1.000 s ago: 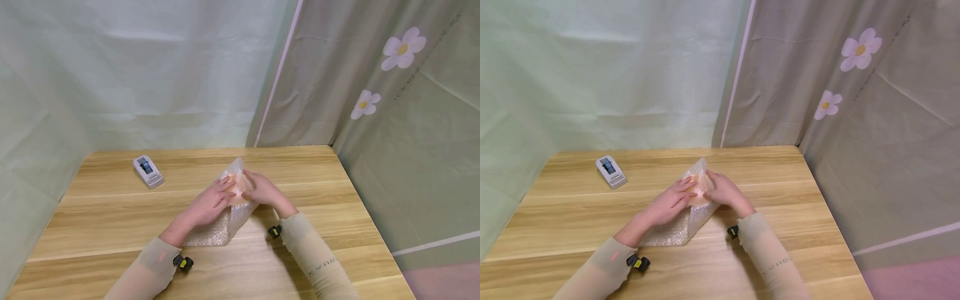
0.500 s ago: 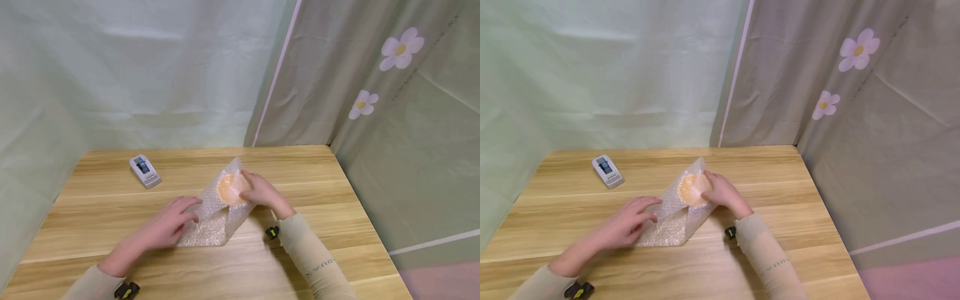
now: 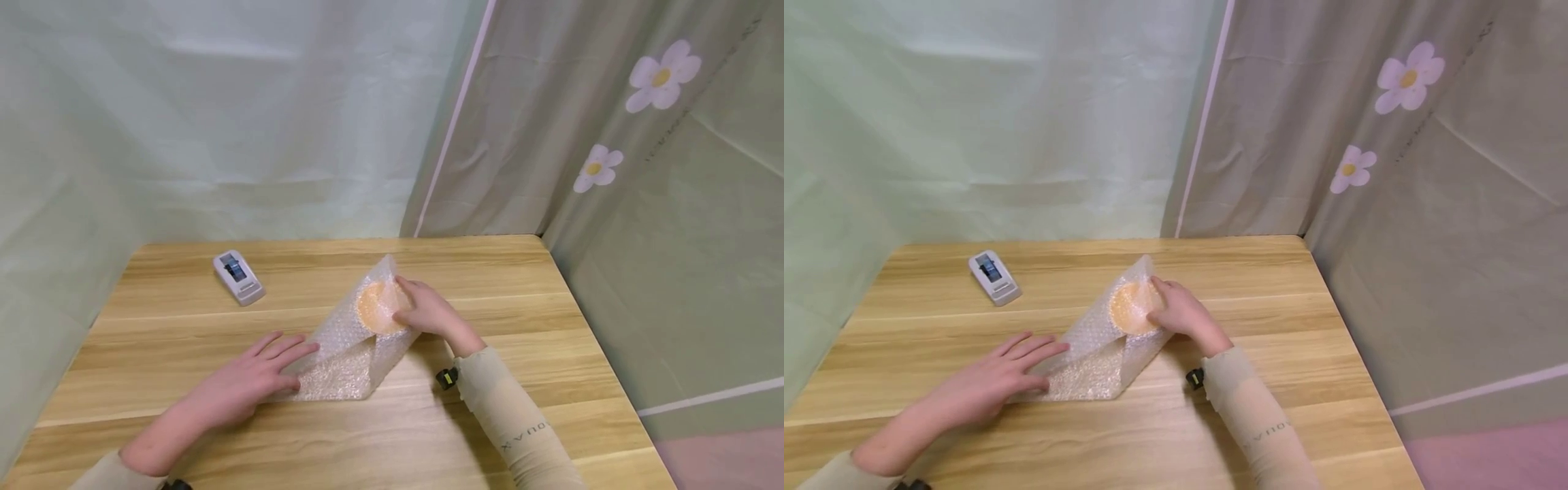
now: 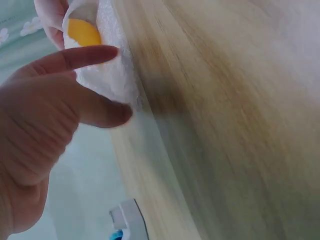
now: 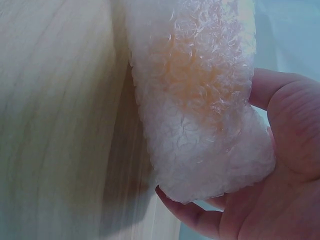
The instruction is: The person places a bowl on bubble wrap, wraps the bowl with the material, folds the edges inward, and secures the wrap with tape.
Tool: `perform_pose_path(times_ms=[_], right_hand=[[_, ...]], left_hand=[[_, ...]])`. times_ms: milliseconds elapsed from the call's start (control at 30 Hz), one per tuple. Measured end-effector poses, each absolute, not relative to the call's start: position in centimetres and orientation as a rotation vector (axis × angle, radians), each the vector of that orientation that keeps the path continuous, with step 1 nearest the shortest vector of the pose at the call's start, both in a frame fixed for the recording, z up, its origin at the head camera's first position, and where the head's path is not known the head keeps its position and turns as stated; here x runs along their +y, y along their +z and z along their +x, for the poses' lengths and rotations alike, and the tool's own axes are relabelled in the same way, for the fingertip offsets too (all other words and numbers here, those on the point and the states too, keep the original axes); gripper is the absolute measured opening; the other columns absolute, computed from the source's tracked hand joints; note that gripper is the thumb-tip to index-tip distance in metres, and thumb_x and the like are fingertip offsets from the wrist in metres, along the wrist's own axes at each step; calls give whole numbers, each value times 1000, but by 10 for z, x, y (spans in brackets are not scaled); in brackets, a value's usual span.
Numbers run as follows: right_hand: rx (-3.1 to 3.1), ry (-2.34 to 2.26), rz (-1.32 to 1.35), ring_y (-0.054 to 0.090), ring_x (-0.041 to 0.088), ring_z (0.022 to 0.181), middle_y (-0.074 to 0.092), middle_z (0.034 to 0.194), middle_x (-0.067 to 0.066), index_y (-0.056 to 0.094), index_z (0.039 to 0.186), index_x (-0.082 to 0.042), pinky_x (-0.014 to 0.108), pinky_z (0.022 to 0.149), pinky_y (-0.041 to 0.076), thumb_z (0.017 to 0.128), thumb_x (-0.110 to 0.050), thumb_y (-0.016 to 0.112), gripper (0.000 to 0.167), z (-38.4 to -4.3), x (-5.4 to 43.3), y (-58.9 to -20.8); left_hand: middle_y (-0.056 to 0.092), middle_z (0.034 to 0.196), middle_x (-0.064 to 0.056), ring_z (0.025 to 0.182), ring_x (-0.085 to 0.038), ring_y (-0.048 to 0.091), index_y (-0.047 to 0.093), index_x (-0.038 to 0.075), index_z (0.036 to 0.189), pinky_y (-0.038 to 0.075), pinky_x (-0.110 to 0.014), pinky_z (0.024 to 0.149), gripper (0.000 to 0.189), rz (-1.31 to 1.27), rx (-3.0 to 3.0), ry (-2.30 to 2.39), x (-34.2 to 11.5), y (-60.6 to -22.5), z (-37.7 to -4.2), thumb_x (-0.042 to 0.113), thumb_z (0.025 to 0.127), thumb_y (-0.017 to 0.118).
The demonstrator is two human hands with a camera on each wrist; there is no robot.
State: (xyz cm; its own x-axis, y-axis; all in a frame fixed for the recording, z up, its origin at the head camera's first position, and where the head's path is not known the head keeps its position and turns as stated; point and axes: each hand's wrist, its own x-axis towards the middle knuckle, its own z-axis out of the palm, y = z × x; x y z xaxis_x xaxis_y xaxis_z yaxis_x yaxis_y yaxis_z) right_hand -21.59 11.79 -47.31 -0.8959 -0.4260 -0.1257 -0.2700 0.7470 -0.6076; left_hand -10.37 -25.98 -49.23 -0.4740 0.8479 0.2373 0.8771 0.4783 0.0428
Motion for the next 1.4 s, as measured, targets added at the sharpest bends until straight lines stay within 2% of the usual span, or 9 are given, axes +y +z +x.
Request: perform_pose_path(times_ms=[100, 400, 567, 667, 767, 933, 1067, 1200, 1400], right_hand=[[2691, -879, -555, 42, 41, 151, 43, 164, 24, 31, 168, -6, 53, 125, 32, 95, -22, 78, 88, -216, 118, -473], [2696, -855, -547, 42, 41, 151, 42, 165, 24, 29, 169, -8, 54, 124, 33, 95, -24, 77, 89, -216, 118, -475], [2696, -874, -552, 42, 42, 150, 43, 164, 25, 31, 168, -6, 56, 124, 33, 95, -22, 77, 88, -215, 117, -473], [2698, -871, -550, 42, 42, 150, 43, 164, 24, 31, 168, -7, 56, 124, 34, 94, -21, 77, 88, -215, 115, -472], [2695, -863, -545, 43, 43, 149, 43, 164, 25, 32, 168, -7, 56, 123, 35, 94, -21, 77, 88, -214, 114, -472], [2697, -843, -538, 44, 43, 149, 43, 163, 27, 31, 168, -6, 56, 123, 35, 95, -21, 78, 88, -214, 113, -472], [2707, -826, -539, 44, 43, 149, 43, 163, 27, 31, 168, -4, 56, 123, 35, 96, -21, 78, 87, -215, 113, -472], [2707, -812, -539, 43, 43, 149, 42, 164, 27, 30, 168, -4, 55, 123, 35, 96, -22, 78, 88, -215, 112, -471], [2706, -822, -519, 45, 44, 148, 42, 163, 28, 32, 167, -3, 55, 122, 36, 95, -21, 79, 88, -214, 112, -471]], left_hand=[[51, 162, -12, 145, -40, 50, 68, 25, 95, 33, -66, 118, 12, -1497, -2493, -171, -258, -492, -104, 14, 92, 66], [54, 158, -16, 141, -40, 54, 68, 15, 95, 40, -65, 116, 29, -1509, -2381, 39, -260, -494, -110, 7, 91, 40], [51, 161, -15, 146, -39, 50, 71, 16, 89, 38, -64, 118, 22, -1565, -2361, 119, -264, -492, -111, 4, 88, 53], [50, 162, -12, 147, -38, 48, 70, 21, 83, 35, -61, 119, 8, -1575, -2383, 4, -264, -489, -111, 14, 86, 72], [52, 161, -10, 146, -39, 50, 69, 25, 82, 27, -55, 124, 16, -1582, -2396, -248, -261, -484, -112, 23, 82, 85], [63, 150, -4, 139, -34, 57, 73, 29, 93, 17, -41, 130, 9, -1570, -2311, -634, -242, -471, -115, 29, 95, 81], [72, 136, 1, 130, -29, 64, 76, 24, 105, 24, -39, 128, 12, -1536, -2197, -809, -219, -465, -121, 33, 107, 68], [76, 121, 6, 118, -22, 69, 77, 19, 108, 33, -40, 125, 22, -1487, -2136, -880, -196, -463, -130, 35, 110, 62], [77, 100, 6, 96, -14, 73, 77, 16, 102, 57, -49, 97, 15, -1376, -2148, -925, -165, -461, -147, 29, 105, 72]])
